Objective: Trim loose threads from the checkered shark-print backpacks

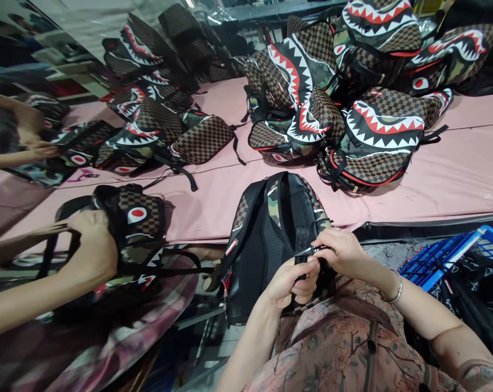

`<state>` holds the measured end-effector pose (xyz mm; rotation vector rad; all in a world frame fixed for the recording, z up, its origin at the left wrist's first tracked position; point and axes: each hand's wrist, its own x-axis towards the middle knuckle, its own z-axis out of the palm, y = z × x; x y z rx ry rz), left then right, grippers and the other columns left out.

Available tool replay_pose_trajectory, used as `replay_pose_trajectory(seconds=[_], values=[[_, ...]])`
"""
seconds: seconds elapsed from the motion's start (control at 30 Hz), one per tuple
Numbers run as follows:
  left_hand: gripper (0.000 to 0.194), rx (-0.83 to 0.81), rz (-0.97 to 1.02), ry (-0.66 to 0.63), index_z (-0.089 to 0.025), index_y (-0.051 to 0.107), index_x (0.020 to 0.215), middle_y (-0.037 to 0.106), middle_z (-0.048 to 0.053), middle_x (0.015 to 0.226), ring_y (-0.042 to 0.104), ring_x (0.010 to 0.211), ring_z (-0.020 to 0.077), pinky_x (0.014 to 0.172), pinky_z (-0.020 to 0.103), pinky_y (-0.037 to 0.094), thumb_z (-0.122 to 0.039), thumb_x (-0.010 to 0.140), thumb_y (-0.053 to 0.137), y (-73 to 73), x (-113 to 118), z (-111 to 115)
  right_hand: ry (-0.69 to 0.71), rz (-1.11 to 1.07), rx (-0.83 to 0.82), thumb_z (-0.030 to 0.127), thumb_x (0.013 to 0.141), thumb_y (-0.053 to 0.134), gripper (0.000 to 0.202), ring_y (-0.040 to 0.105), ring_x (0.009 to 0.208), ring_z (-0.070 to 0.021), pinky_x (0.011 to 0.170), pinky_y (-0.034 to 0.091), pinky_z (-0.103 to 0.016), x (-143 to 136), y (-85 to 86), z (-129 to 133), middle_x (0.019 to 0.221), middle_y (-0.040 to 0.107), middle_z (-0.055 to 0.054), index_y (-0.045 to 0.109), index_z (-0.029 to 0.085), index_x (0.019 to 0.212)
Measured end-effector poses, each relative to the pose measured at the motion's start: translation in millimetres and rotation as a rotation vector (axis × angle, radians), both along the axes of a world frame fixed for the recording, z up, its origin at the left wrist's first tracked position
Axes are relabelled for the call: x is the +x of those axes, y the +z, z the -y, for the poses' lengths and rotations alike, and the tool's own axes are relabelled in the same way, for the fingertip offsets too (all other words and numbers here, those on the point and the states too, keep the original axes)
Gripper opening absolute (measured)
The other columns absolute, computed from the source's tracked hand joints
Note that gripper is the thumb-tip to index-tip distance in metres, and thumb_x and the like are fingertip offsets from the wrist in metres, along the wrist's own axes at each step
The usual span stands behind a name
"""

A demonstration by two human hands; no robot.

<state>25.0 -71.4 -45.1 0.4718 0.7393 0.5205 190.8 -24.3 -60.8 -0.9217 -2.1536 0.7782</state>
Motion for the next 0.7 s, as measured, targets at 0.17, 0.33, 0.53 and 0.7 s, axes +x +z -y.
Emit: replay_pose_trajectory(seconds=[0.17,0.33,0.53,0.7], values=[[0.024,0.281,-0.549,0.183,-0.020,0.042,0.064,0.029,-0.008,0.043,0.022,0.035,0.0068,0.039,0.020,0.020,-0.039,0.077,0.047,-11.1,10.9,-2.3,-0.177,-0.296,-0.374,0.027,0.076,0.054,0.023,0.052,0.072,-0.0127,0.066,0.044,-0.024,-9.6,-2.6,2.9,0.082,0.057,-0.001,0.052,0.020,0.098],[0.008,0.735,-1.268,0.262,-0.019,0.055,0.080,0.053,0.001,0.060,0.051,0.056,0.0162,0.057,0.026,0.034,-0.021,0.072,0.053,-15.8,20.1,-2.4,-0.271,-0.484,-0.535,0.035,0.071,0.061,0.033,0.045,0.059,-0.0088,0.054,0.039,-0.021,-29.6,-7.1,-3.7,0.080,0.053,0.000,0.052,0.019,0.099],[0.023,0.590,-0.736,0.546,-0.018,0.061,0.088,0.058,-0.001,0.068,0.049,0.056,0.0102,0.056,0.022,0.040,-0.035,0.072,0.059,-15.6,14.6,4.8,-0.104,-0.661,-0.848,0.050,0.080,0.049,0.038,0.027,0.040,-0.0047,0.038,0.022,-0.018,-25.8,-22.5,-13.0,0.057,0.037,0.007,0.051,0.019,0.102],[0.027,0.449,-0.660,0.671,-0.015,0.066,0.085,0.053,-0.003,0.058,0.043,0.050,0.0077,0.049,0.020,0.036,-0.035,0.067,0.066,-26.4,11.1,5.4,-0.374,-0.420,-0.349,0.039,0.084,0.047,0.031,0.054,0.075,-0.0140,0.066,0.044,-0.026,-10.3,-25.7,-5.8,0.087,0.057,-0.003,0.046,0.021,0.109]])
